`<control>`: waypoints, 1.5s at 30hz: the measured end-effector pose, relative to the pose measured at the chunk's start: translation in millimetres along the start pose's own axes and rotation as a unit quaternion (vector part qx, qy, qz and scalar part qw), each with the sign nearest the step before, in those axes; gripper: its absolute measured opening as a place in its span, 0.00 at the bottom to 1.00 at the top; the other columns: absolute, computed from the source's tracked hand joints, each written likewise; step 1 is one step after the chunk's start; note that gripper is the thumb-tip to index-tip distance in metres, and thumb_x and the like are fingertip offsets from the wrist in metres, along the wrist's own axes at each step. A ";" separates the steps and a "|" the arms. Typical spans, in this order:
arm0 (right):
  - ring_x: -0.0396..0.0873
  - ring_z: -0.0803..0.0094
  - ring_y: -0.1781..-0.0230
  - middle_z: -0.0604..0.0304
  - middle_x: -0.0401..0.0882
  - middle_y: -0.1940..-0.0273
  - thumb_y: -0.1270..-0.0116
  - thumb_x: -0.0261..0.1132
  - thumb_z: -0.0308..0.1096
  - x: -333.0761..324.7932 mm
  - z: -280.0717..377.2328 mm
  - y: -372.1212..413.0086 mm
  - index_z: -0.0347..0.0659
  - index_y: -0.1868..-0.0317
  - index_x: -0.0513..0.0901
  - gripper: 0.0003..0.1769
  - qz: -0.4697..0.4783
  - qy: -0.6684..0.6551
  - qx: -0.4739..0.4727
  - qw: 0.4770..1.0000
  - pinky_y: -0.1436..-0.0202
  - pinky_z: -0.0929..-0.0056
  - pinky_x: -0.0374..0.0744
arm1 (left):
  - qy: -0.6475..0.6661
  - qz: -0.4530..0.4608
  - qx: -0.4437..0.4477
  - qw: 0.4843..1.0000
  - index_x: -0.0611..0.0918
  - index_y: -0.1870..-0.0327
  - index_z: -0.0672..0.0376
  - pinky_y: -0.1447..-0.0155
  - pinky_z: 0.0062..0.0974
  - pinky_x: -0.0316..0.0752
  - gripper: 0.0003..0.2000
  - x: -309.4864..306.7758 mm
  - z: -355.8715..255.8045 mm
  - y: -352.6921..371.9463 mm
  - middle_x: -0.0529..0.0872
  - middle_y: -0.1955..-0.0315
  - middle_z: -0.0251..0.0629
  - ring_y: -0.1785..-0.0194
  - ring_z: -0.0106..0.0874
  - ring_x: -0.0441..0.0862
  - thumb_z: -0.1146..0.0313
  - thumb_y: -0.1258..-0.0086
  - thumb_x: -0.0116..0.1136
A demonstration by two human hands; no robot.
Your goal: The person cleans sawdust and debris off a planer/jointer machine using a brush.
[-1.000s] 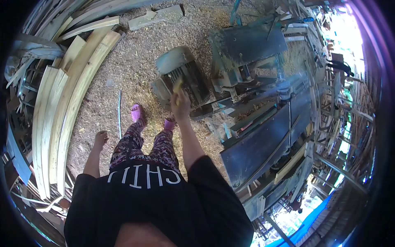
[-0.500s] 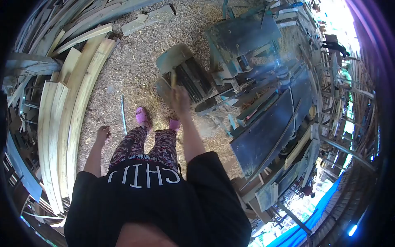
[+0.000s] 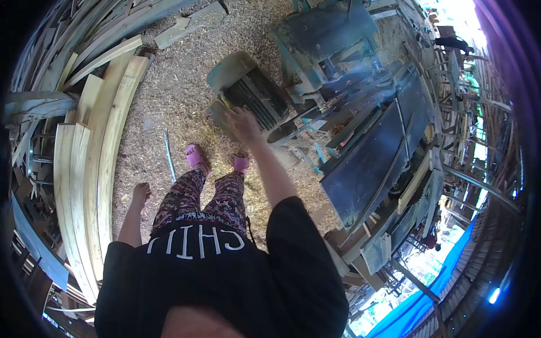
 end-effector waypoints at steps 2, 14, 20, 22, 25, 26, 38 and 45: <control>0.79 0.55 0.63 0.53 0.79 0.61 0.35 0.60 0.34 7.7 -19.8 21.6 0.43 0.52 0.77 0.12 0.124 0.021 0.014 0.992 0.59 0.59 0.77 | 0.026 -0.032 0.037 0.998 0.77 0.47 0.60 0.75 0.20 0.68 0.15 -7.2 -12.3 -3.4 0.80 0.68 0.35 0.71 0.24 0.80 0.64 0.32 0.58; 0.78 0.52 0.53 0.50 0.80 0.58 0.34 0.61 0.38 -7.4 -7.3 -46.2 0.41 0.55 0.78 0.11 0.080 -0.077 0.035 0.993 0.49 0.57 0.76 | 0.015 -0.014 0.002 1.000 0.78 0.49 0.61 0.75 0.18 0.68 0.14 0.4 8.5 -9.0 0.79 0.73 0.32 0.73 0.23 0.78 0.64 0.32 0.59; 0.81 0.52 0.57 0.52 0.83 0.60 0.33 0.60 0.40 -11.8 -63.5 48.6 0.45 0.61 0.79 0.09 0.302 -0.003 0.165 0.939 0.53 0.57 0.78 | 0.054 0.001 0.029 0.998 0.76 0.46 0.62 0.75 0.19 0.69 0.16 2.9 0.3 3.0 0.79 0.71 0.33 0.72 0.23 0.79 0.63 0.30 0.58; 0.82 0.52 0.60 0.52 0.83 0.63 0.33 0.60 0.42 -28.9 -69.0 68.5 0.47 0.62 0.80 0.09 0.331 0.060 0.160 0.928 0.55 0.57 0.79 | 0.026 -0.007 0.027 0.999 0.76 0.47 0.63 0.76 0.19 0.68 0.16 -2.9 12.4 -5.5 0.78 0.72 0.32 0.73 0.23 0.78 0.64 0.30 0.57; 0.82 0.52 0.60 0.52 0.83 0.63 0.34 0.62 0.41 -55.8 -30.5 20.4 0.44 0.62 0.79 0.10 0.159 -0.059 0.243 0.955 0.56 0.58 0.79 | -0.005 0.010 0.016 1.000 0.77 0.47 0.64 0.76 0.18 0.68 0.15 -9.5 29.7 -14.3 0.77 0.75 0.30 0.76 0.21 0.76 0.65 0.30 0.56; 0.81 0.53 0.64 0.51 0.82 0.65 0.35 0.63 0.37 -52.7 -16.3 3.7 0.43 0.61 0.79 0.08 0.040 -0.087 0.178 0.979 0.60 0.60 0.78 | -0.012 0.013 -0.003 1.000 0.77 0.47 0.64 0.75 0.18 0.69 0.16 -12.7 35.0 -13.5 0.78 0.73 0.31 0.74 0.22 0.77 0.65 0.32 0.57; 0.80 0.70 0.70 0.55 0.78 0.71 0.38 0.65 0.21 -69.9 -40.8 172.9 0.39 0.63 0.79 0.05 -0.285 -0.073 0.206 0.933 0.67 0.74 0.75 | -0.001 -0.021 0.038 0.999 0.75 0.45 0.62 0.80 0.19 0.65 0.17 12.9 4.6 2.4 0.79 0.72 0.34 0.74 0.24 0.78 0.65 0.30 0.58; 0.78 0.75 0.67 0.59 0.78 0.69 0.36 0.65 0.23 -58.9 -18.6 80.1 0.40 0.60 0.81 0.05 -0.318 -0.228 0.190 0.901 0.64 0.76 0.75 | -0.094 0.069 -0.011 0.993 0.77 0.49 0.62 0.79 0.19 0.66 0.16 67.9 28.2 -2.4 0.78 0.74 0.32 0.76 0.22 0.76 0.63 0.33 0.60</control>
Point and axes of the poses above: each hand's wrist, its own y-axis away from the middle knuckle, its own x-axis out of the palm, z = x × y, the point moved 10 cm from there along -y, towards the middle knuckle
